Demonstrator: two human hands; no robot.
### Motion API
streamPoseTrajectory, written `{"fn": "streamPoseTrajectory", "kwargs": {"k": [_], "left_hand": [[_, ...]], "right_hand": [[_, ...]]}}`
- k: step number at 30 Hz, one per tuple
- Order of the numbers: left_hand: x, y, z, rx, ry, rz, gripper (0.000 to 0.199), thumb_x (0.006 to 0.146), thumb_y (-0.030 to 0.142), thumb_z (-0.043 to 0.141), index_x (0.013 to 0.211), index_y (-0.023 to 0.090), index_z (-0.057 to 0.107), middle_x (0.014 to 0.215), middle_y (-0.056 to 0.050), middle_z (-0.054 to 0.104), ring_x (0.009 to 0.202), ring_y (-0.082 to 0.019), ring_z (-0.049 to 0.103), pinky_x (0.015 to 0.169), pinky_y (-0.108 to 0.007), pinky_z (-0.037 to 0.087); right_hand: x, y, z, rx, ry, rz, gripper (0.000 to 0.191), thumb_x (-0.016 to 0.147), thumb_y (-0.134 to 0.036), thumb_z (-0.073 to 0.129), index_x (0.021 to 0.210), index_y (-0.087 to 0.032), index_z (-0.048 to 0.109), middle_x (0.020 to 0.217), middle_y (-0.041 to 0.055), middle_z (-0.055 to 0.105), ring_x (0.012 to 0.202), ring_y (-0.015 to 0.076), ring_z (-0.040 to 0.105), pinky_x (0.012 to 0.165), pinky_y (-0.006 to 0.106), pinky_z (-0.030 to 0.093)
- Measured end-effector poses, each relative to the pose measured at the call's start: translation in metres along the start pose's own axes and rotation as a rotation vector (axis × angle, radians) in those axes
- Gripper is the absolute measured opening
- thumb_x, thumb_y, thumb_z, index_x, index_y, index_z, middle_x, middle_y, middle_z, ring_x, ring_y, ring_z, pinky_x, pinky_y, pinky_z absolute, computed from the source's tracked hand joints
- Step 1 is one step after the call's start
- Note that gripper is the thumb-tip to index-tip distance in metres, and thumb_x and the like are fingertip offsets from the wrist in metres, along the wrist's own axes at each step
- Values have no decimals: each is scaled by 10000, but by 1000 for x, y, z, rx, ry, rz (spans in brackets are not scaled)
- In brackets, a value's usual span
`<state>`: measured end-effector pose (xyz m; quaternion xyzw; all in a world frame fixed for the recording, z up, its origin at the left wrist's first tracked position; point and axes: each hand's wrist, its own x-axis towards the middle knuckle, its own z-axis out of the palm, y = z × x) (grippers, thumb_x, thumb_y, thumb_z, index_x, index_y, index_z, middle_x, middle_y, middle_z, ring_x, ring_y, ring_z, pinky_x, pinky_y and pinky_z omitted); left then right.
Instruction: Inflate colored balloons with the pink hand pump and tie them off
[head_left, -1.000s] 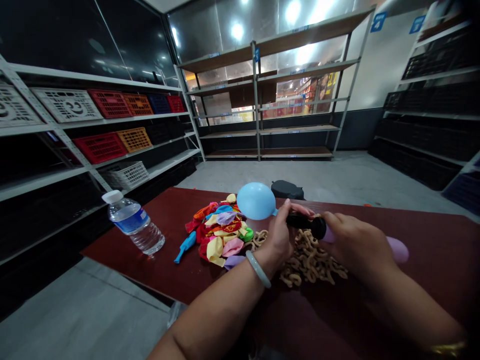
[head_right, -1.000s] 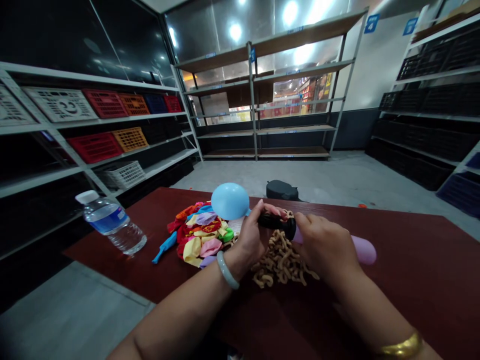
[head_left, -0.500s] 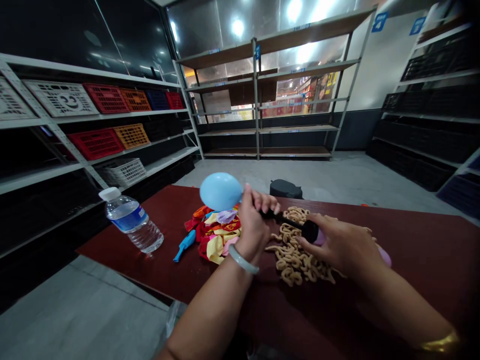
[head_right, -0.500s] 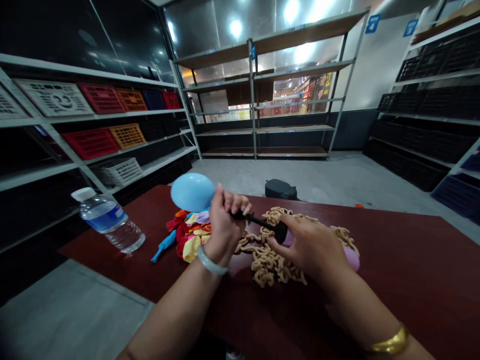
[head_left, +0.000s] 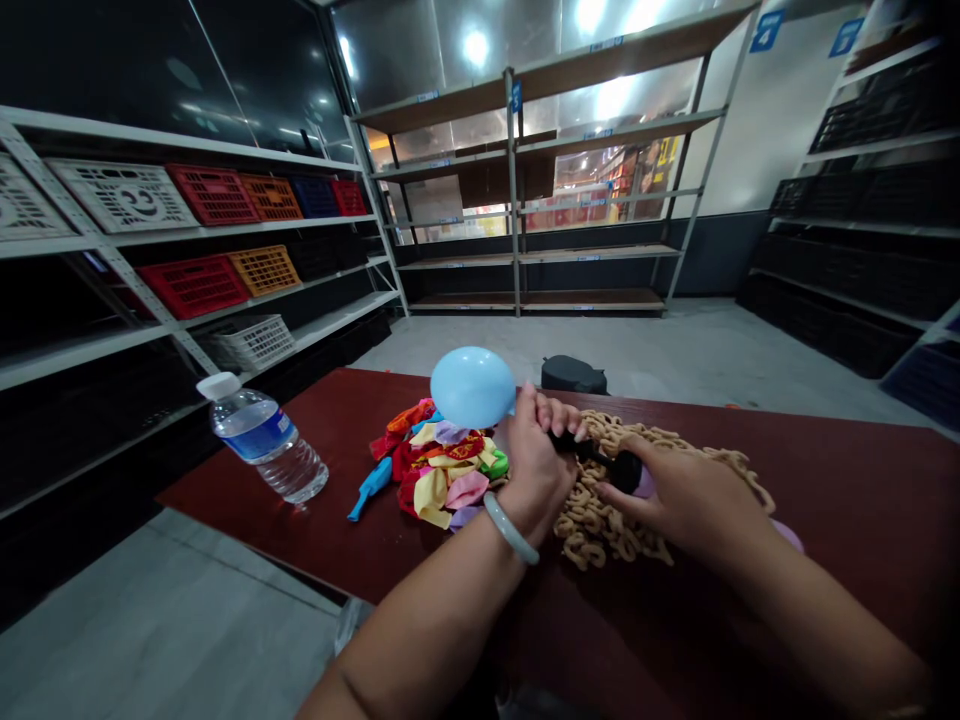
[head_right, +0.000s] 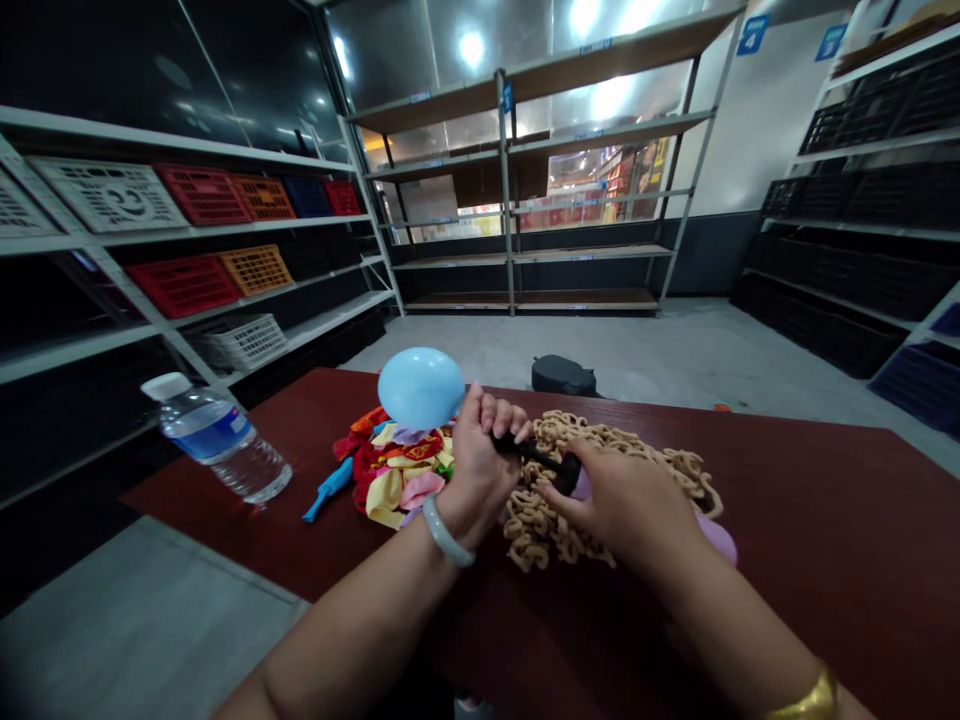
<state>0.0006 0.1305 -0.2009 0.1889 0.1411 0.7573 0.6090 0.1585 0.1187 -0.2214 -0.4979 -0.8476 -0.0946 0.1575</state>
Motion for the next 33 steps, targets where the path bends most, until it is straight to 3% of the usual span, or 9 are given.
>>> {"fn": "streamPoseTrajectory", "kwargs": {"k": [3,6,10,14,17,20,24,29,33], "left_hand": [[-12,-13,4,42,-30,-31,518,888,475,565,516,182,355,454,31,348,453,-100,422,483,-243,333],[-18,-11,8,53,-70,-79,520,876,477,584,522,178,348,451,37,341,430,-88,406,444,-225,298],[-8,16,9,14,-117,-82,507,895,429,569,529,181,321,427,58,275,363,-63,296,380,-211,196],[17,51,-2,-61,24,40,464,904,360,570,571,191,295,444,75,268,352,-52,285,369,-204,188],[28,62,-9,-88,75,74,456,920,337,536,585,199,258,442,79,258,347,-59,294,373,-207,198],[27,55,-9,-70,64,97,438,906,324,549,594,201,266,445,82,249,343,-61,283,372,-213,175],[13,32,-2,-47,43,54,436,897,352,557,590,199,288,450,80,244,346,-60,247,370,-219,151],[-10,3,8,4,-23,-50,454,913,384,526,564,192,308,440,64,253,358,-72,249,373,-220,172],[-22,-7,12,27,-114,-89,473,915,426,524,554,187,331,433,57,267,364,-74,275,374,-216,193]], "right_hand": [[1,-8,-5,81,-13,28,544,823,-663,471,1178,-275,607,839,66,743,725,279,699,578,352,458],[0,-13,-10,166,-45,36,562,819,-643,495,1239,-280,583,891,69,747,776,281,703,627,353,476],[0,-8,-16,302,-109,29,565,812,-660,504,1215,-279,610,904,68,744,802,267,700,666,348,492],[1,17,-15,311,-188,46,595,776,-699,525,1192,-290,639,962,75,745,832,281,698,671,366,507],[0,34,-11,298,-223,62,621,771,-715,520,1214,-295,632,990,77,743,859,290,697,687,382,511],[-1,38,-8,228,-234,52,591,781,-718,498,1176,-303,641,975,68,744,847,305,695,681,405,503],[-2,22,-3,165,-177,16,577,790,-708,487,1139,-278,648,955,82,743,819,306,694,643,396,496],[-1,-1,-3,230,-120,25,574,804,-675,500,1182,-260,621,929,78,740,819,286,693,668,376,496],[-1,-7,-10,340,-109,-13,599,811,-644,528,1258,-248,574,990,88,734,855,282,692,692,362,493]]}}
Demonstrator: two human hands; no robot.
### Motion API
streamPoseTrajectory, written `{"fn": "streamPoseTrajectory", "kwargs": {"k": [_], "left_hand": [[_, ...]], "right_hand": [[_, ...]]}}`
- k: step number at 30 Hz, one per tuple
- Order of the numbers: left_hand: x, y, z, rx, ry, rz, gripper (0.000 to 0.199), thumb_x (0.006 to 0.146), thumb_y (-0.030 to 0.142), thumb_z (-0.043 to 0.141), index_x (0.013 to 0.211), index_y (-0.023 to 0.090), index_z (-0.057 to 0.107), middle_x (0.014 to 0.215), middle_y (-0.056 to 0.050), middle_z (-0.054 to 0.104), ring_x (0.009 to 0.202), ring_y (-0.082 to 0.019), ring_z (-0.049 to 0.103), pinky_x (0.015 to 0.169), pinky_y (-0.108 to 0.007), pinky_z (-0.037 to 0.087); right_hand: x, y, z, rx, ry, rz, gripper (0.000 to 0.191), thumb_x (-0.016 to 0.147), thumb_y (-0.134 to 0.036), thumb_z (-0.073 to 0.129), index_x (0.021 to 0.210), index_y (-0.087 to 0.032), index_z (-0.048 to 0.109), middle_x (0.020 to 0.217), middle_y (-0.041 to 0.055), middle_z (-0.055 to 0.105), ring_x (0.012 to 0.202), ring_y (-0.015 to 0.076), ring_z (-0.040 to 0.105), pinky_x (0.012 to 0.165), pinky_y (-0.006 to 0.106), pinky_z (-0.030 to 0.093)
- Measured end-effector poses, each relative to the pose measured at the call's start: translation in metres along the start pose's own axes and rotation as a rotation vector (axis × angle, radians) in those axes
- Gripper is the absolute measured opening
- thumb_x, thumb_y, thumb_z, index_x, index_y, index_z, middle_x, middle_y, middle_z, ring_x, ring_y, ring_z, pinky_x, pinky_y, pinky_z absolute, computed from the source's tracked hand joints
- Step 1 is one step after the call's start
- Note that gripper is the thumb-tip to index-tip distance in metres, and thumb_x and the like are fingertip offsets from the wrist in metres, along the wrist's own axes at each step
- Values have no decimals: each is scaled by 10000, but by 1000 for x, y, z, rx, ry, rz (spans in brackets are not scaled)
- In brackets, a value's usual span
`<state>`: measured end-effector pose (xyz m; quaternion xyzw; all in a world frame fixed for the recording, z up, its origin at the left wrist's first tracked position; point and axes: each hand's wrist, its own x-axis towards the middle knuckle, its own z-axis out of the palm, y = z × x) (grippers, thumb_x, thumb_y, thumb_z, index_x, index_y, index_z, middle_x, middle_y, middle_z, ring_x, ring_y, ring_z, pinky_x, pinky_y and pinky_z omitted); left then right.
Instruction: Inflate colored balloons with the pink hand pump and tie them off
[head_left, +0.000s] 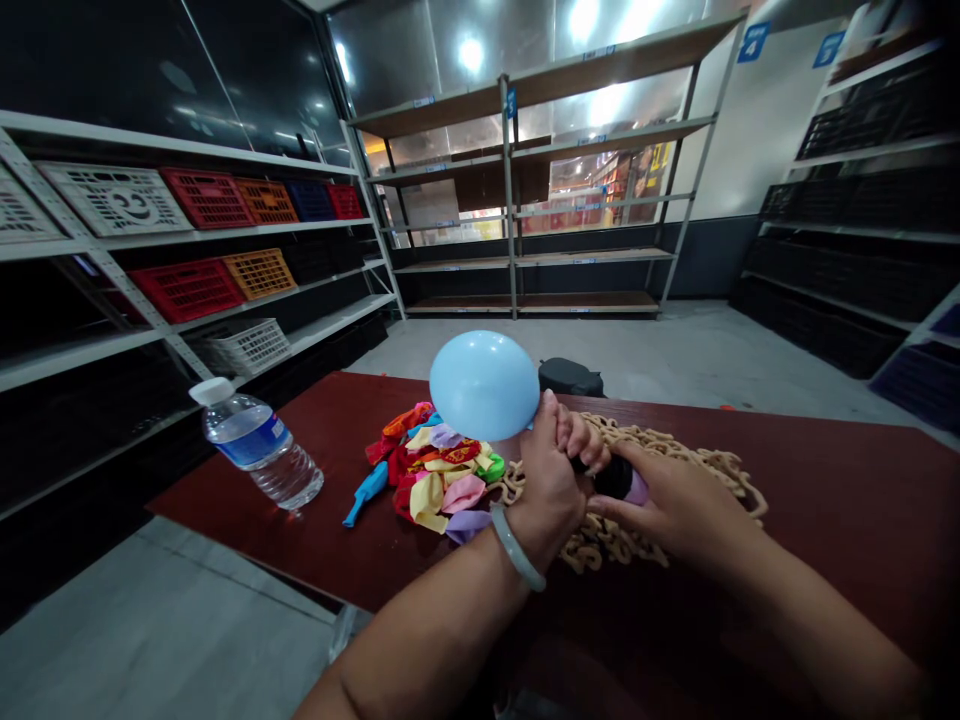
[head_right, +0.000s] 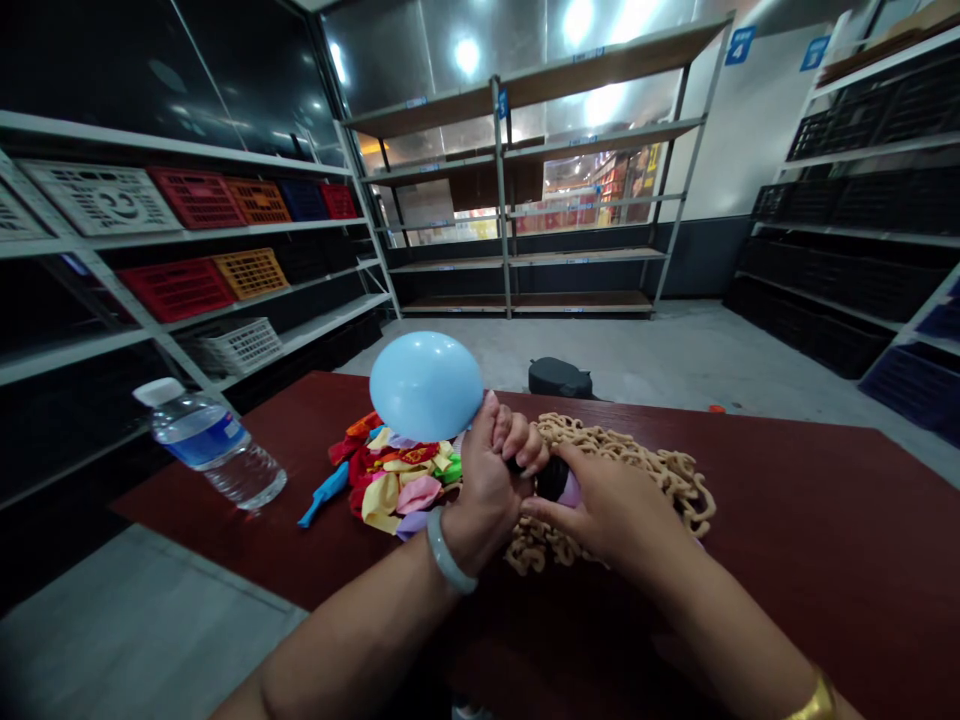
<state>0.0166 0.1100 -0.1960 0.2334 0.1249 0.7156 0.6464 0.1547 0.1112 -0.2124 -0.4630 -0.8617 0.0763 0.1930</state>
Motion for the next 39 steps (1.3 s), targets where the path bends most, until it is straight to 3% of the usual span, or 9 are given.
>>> {"fn": "streamPoseTrajectory", "kwargs": {"k": [7,13,16,20,27,32,35,39], "left_hand": [[2,14,1,19,-85,16,482,906,447,542,557,189,334,444,56,279,376,-80,303,390,-227,226],[27,61,-12,-50,78,165,457,891,380,579,585,196,294,455,75,254,369,-65,283,387,-217,204],[35,72,-19,-60,118,198,460,886,367,582,588,201,273,454,77,253,364,-65,299,385,-219,209],[37,62,-21,-64,115,205,443,891,370,573,598,199,288,463,79,246,365,-60,286,386,-213,194],[21,22,-13,-34,68,98,479,893,430,570,586,196,286,470,67,245,382,-70,258,392,-220,195],[6,-5,-5,-21,59,42,460,904,457,550,592,189,344,470,60,265,396,-77,277,404,-220,230],[4,-5,-3,-19,43,34,456,909,438,546,587,188,342,459,59,270,388,-78,281,403,-222,231],[15,22,-7,-17,43,58,462,903,429,557,588,191,318,460,64,269,380,-73,288,394,-217,210]], "right_hand": [[2,1,-3,60,4,-38,601,812,-620,553,1306,-278,536,1060,71,728,923,276,691,760,369,508],[6,32,-2,-197,77,9,616,768,-687,554,1263,-322,574,1066,56,732,900,304,699,684,400,513],[5,49,-1,-256,70,33,607,781,-698,523,1248,-315,574,1072,41,732,901,302,700,669,397,503],[2,50,2,-323,72,37,588,813,-669,491,1246,-278,565,1134,63,711,915,303,697,667,392,498],[2,8,7,-357,118,37,539,849,-644,441,1200,-261,584,1015,92,731,804,299,697,664,410,497],[1,-5,10,-337,158,47,551,821,-584,532,1267,-261,552,969,100,734,807,300,695,672,391,492],[2,-8,11,-305,161,43,566,832,-572,525,1312,-272,526,977,89,736,819,295,697,693,390,494],[4,-3,7,-245,153,27,557,827,-642,494,1287,-331,541,948,47,744,802,279,703,660,371,492]]}}
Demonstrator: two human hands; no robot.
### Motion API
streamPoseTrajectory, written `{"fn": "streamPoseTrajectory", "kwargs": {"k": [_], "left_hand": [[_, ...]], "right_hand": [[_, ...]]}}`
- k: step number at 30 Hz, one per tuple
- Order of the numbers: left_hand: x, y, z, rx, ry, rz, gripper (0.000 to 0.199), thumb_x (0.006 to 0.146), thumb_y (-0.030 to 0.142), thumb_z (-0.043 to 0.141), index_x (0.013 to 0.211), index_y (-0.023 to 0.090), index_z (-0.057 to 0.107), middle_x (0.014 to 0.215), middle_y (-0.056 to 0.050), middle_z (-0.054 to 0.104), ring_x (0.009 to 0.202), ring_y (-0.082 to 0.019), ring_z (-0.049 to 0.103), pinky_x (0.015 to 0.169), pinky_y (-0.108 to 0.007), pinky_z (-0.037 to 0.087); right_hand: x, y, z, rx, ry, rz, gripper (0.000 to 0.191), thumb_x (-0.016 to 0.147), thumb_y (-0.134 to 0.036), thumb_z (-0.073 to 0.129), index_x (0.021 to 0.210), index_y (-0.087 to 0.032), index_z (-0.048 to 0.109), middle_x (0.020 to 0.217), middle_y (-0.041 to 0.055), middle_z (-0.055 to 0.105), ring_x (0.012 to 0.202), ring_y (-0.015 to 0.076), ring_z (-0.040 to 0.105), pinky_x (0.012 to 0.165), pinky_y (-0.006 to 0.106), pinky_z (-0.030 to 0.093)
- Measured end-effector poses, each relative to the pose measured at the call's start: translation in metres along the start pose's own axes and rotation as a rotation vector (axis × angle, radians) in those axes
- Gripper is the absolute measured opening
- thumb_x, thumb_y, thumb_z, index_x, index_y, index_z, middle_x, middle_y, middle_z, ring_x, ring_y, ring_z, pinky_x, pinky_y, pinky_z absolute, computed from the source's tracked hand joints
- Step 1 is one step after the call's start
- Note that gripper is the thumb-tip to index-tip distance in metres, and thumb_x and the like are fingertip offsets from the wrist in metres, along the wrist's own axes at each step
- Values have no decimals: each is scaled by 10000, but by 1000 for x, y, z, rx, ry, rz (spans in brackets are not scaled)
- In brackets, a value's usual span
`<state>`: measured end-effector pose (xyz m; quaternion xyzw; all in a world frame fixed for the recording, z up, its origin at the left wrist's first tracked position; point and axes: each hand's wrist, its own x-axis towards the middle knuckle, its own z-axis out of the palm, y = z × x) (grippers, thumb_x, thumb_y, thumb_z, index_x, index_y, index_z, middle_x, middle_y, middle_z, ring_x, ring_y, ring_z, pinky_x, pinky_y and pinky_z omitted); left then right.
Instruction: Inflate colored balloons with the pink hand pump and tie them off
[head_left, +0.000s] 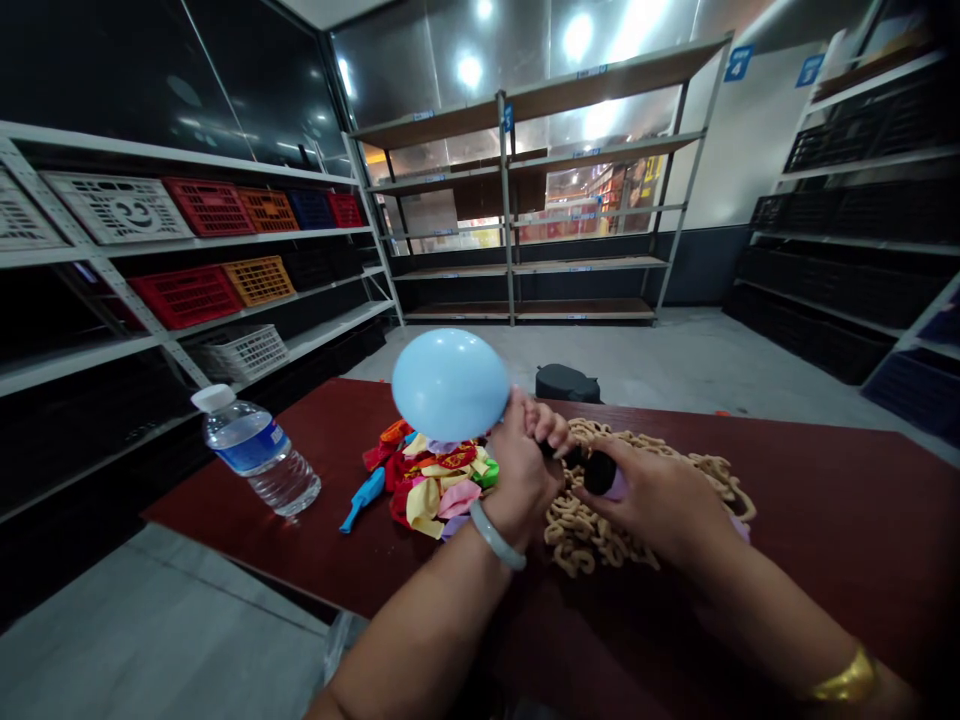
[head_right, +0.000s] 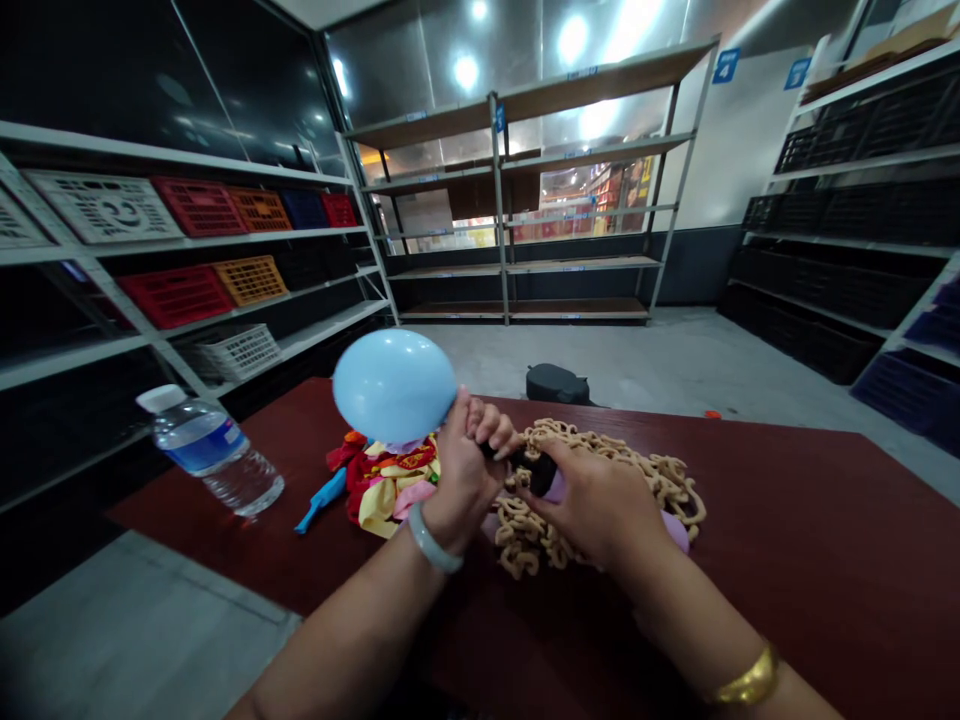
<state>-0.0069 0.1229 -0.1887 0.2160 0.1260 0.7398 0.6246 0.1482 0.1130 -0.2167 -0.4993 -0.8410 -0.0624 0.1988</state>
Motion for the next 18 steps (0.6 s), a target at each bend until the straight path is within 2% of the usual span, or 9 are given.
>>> {"fn": "streamPoseTrajectory", "kwargs": {"k": [2,5,8,13,18], "left_hand": [[10,19,-5,-11,34,62,458,892,414,580,597,194,307,460,75,253,368,-65,269,387,-215,189],[23,43,-13,-29,94,146,462,884,397,586,597,200,283,456,80,250,361,-64,290,387,-218,197],[29,48,-18,-37,104,150,465,879,390,588,594,204,270,452,80,255,357,-65,304,387,-222,202],[25,26,-18,-41,99,110,451,879,385,592,605,201,284,461,84,248,357,-60,271,382,-214,171],[9,-8,-9,-20,72,8,471,891,420,571,589,196,287,464,69,258,375,-71,266,388,-216,193]], "right_hand": [[0,12,0,-9,-1,-14,544,814,-649,507,1260,-343,562,937,38,748,788,272,706,632,355,486],[-2,34,4,-48,27,-17,573,792,-665,518,1242,-317,583,1027,52,740,802,267,707,632,353,490],[-4,46,9,-67,20,-14,596,791,-672,507,1248,-296,581,1093,61,724,843,268,704,669,369,501],[-5,30,6,-155,-58,5,557,822,-658,457,1205,-281,602,934,74,739,753,276,697,608,366,473],[-4,6,1,-122,-49,27,495,836,-641,451,1151,-292,605,808,52,731,713,269,692,574,339,433]]}}
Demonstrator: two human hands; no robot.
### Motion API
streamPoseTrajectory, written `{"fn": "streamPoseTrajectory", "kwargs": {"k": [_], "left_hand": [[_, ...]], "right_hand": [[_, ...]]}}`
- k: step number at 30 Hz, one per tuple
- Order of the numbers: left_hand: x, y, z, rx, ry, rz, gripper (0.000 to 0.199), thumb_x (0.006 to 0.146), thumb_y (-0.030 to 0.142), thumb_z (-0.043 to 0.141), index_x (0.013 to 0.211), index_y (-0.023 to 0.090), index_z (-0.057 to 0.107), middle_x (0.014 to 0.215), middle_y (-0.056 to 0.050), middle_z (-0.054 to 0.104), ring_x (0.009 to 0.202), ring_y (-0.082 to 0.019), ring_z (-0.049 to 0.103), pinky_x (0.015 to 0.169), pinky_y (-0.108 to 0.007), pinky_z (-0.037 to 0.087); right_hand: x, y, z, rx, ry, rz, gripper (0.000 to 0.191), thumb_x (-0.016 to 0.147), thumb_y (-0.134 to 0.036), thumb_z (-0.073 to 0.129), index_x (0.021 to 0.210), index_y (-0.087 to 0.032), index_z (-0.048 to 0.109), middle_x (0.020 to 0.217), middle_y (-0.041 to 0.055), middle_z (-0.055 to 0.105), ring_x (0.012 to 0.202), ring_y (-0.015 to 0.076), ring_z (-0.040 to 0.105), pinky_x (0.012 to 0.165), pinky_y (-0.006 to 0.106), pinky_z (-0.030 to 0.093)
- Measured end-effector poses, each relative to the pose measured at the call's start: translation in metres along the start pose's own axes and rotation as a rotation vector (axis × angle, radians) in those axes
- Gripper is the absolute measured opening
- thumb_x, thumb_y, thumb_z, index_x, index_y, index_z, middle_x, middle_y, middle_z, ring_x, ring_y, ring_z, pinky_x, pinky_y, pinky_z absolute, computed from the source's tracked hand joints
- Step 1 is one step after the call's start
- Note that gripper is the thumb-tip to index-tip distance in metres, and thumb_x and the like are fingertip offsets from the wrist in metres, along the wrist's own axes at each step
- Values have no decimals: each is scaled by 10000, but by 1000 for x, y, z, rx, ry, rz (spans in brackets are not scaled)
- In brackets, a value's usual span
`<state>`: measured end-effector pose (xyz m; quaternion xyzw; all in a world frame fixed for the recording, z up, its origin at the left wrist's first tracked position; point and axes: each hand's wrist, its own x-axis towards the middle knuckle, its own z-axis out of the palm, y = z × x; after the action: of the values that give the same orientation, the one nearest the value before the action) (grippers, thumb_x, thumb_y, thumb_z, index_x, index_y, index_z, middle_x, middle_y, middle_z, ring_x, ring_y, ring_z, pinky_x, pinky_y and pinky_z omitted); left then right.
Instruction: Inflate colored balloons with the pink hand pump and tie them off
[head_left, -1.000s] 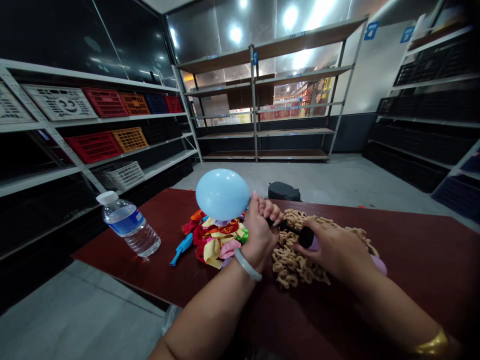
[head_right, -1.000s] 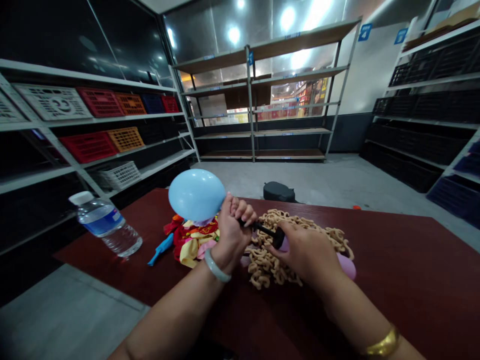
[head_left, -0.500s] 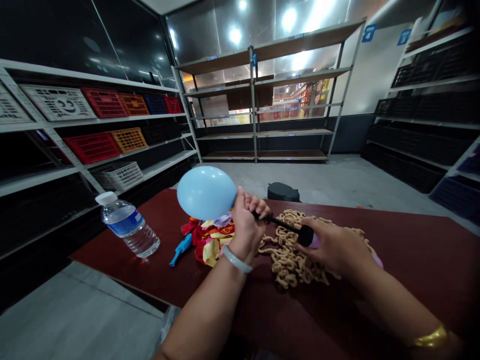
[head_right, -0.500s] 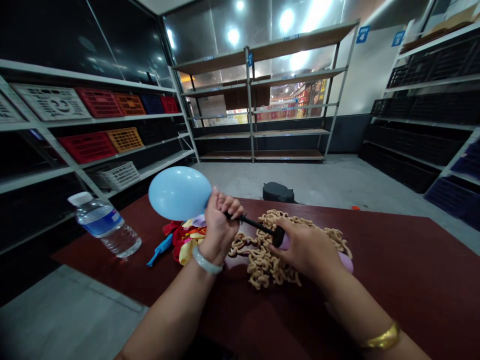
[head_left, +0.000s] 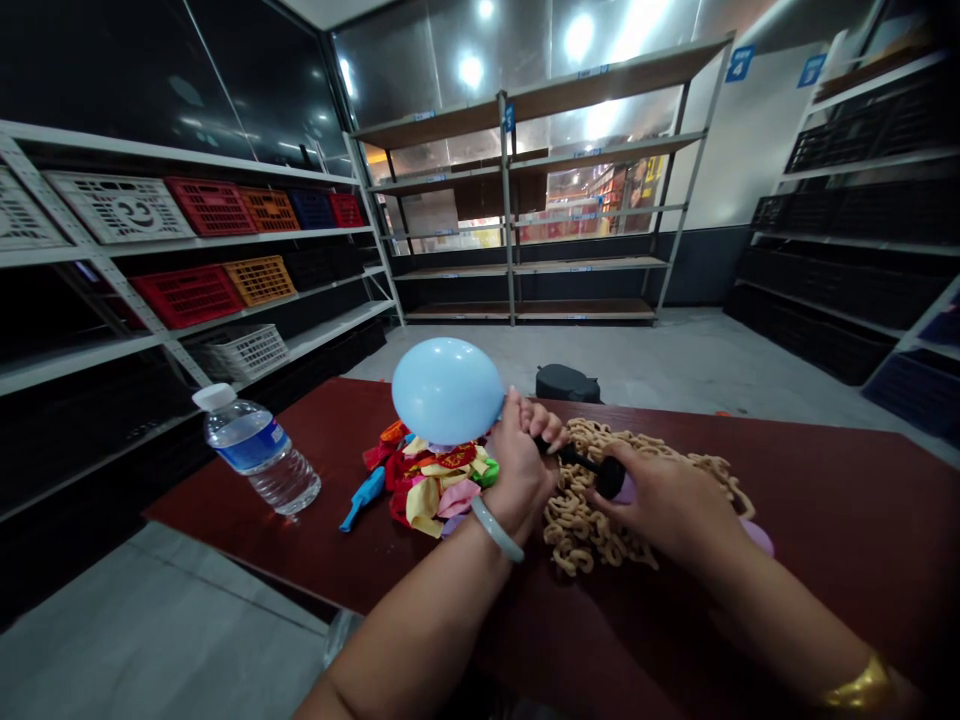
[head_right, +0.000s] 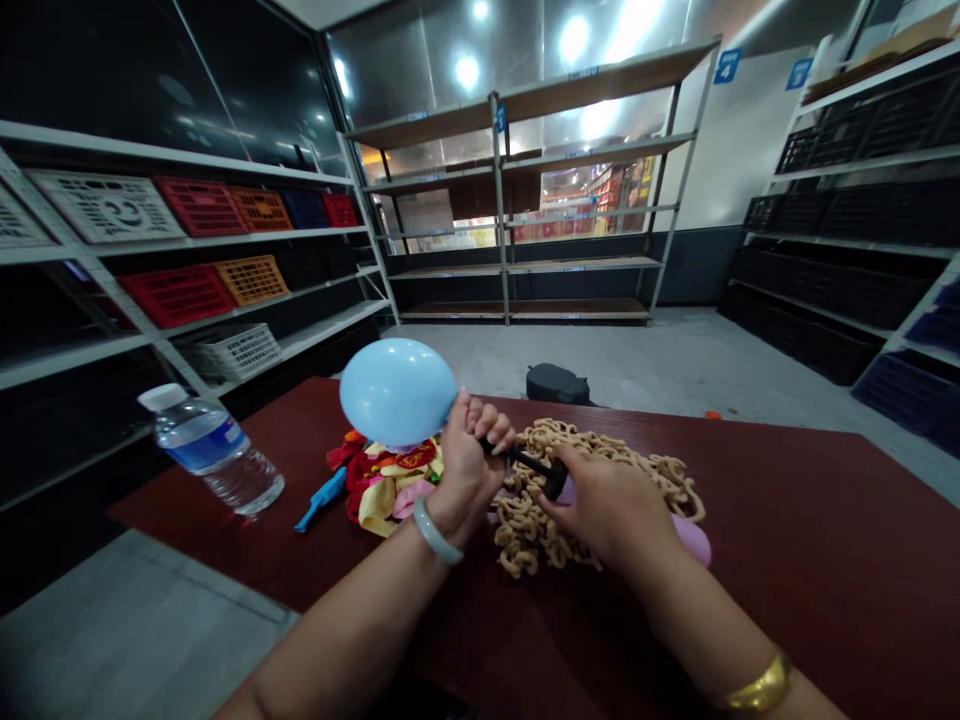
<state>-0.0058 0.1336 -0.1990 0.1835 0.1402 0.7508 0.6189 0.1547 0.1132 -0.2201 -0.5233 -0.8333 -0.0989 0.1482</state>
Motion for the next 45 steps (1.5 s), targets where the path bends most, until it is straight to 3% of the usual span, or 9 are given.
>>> {"fn": "streamPoseTrajectory", "kwargs": {"k": [5,8,17,20,24,30,37,41,45], "left_hand": [[-16,-27,3,25,-18,-42,477,869,479,595,594,189,334,465,63,283,394,-76,298,400,-209,235],[-16,-30,2,34,-23,-59,485,856,486,613,596,188,332,464,63,288,397,-75,302,404,-204,242],[19,41,-4,-32,17,73,450,888,360,582,593,196,285,458,79,250,363,-62,286,386,-207,204],[25,52,-8,-44,17,112,448,885,351,583,593,198,279,459,77,264,365,-64,315,386,-211,208],[22,41,-9,-47,3,121,451,877,359,599,599,197,283,464,79,262,368,-61,315,387,-207,199],[4,4,-5,-1,-42,6,453,897,391,570,593,191,301,464,71,258,376,-66,284,391,-209,198],[-18,-28,4,25,-86,-54,455,906,437,553,590,180,349,463,56,297,398,-76,320,411,-211,248],[-15,-20,4,31,-79,-73,462,910,434,545,582,182,339,453,55,295,394,-80,331,412,-220,251],[2,13,1,13,-50,0,468,901,396,565,575,190,301,455,64,279,377,-72,303,395,-221,215]], "right_hand": [[2,-9,-2,54,9,8,491,823,-557,519,1230,-288,574,930,72,745,775,281,702,599,347,444],[2,-10,-2,79,6,7,473,819,-549,529,1216,-297,582,941,65,746,777,284,703,605,350,454],[4,29,5,112,26,-55,554,804,-643,508,1238,-308,579,1063,56,732,856,280,702,639,365,491],[3,42,7,74,27,-35,592,804,-677,479,1239,-287,572,1081,57,725,861,294,701,633,385,493],[-1,32,3,6,28,-5,543,832,-630,468,1215,-263,583,1084,86,720,845,294,700,634,382,484],[-5,-2,-4,-26,3,6,505,870,-616,422,1172,-255,605,841,80,736,728,277,696,578,349,448],[-2,-14,0,-16,51,66,526,792,-559,576,1235,-277,595,846,70,744,683,271,691,581,343,451],[-2,-12,2,48,70,31,540,811,-577,548,1281,-311,557,920,54,748,731,273,698,611,357,466],[0,6,4,84,62,-41,541,822,-640,505,1270,-341,546,937,28,746,788,270,704,619,353,466]]}}
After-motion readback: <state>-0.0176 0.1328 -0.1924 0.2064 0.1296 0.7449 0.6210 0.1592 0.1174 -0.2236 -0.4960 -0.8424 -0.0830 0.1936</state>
